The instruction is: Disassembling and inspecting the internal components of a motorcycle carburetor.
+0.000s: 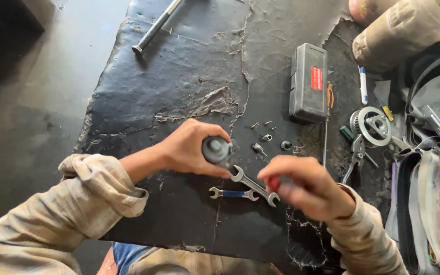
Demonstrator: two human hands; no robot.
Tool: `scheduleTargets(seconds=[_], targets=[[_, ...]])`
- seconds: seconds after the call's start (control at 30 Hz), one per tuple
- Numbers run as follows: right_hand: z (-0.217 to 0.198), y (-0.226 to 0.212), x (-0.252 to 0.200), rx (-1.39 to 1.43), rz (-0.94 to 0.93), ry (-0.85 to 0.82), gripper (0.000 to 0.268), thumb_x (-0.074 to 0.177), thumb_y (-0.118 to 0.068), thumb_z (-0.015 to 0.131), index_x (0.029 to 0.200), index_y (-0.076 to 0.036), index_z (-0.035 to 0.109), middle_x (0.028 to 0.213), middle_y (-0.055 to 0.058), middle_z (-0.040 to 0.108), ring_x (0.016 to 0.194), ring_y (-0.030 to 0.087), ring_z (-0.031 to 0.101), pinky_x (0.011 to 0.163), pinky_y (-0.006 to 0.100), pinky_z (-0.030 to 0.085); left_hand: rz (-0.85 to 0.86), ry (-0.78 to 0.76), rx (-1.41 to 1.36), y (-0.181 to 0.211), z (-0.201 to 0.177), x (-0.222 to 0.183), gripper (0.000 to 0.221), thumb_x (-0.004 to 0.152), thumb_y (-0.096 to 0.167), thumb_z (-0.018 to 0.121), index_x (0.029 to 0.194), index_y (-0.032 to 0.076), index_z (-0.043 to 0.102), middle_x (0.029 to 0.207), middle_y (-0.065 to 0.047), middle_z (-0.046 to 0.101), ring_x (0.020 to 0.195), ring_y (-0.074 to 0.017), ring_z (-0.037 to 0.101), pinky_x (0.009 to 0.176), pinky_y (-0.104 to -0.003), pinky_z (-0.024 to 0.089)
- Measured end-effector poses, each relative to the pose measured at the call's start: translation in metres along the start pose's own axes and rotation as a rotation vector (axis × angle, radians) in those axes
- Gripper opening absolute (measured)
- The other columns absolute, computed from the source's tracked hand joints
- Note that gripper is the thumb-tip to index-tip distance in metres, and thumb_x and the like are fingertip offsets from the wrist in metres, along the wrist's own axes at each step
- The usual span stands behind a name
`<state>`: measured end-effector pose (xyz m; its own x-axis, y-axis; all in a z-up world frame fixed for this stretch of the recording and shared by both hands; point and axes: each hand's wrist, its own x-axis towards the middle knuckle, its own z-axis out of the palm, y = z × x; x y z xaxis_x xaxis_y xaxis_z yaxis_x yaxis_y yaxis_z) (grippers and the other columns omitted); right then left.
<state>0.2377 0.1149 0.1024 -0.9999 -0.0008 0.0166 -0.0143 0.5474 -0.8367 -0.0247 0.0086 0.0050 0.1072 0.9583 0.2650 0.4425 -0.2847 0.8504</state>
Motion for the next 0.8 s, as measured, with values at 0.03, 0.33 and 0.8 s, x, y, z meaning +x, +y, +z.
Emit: scheduleTargets(seconds=[0.03,0.33,0.8], targets=[[0.003,0.004,0.003,-0.002,-0.001,-0.001,0.02,0.093,-0.012,0.065,0.11,-0.002,0.068,0.092,0.008,0.071,0.082,0.021,0.071,0.076,0.031,0.057,0.002,0.002,0.001,0.001,0.003,-0.001,0.06,0.061,0.04,0.095,0.103,0.004,0.073,0.092,-0.011,0.077,0.086,-0.0211,0.078,0.081,-0.032,0.059],[0.013,0.047,0.037,1.271,-0.217,0.493,0.048,0.115,-0.035,0.037,0.074,-0.011,0.035,0.065,0.0,0.033,0.059,0.014,0.026,0.056,0.031,0.026,0.039,-0.038,0.118,0.007,0.024,-0.003,0.057,0.064,0.043,0.09,0.099,0.004,0.068,0.092,-0.016,0.073,0.09,-0.035,0.071,0.079,-0.043,0.055],[0.022,0.075,0.055,1.339,-0.091,0.751,0.051,0.115,-0.04,0.039,0.072,-0.014,0.029,0.061,-0.002,0.026,0.053,0.012,0.019,0.048,0.031,0.018,-0.083,-0.077,0.038,0.001,0.023,0.008,0.058,0.062,0.046,0.091,0.096,0.006,0.066,0.079,-0.012,0.073,0.077,-0.0307,0.075,0.068,-0.04,0.057]])
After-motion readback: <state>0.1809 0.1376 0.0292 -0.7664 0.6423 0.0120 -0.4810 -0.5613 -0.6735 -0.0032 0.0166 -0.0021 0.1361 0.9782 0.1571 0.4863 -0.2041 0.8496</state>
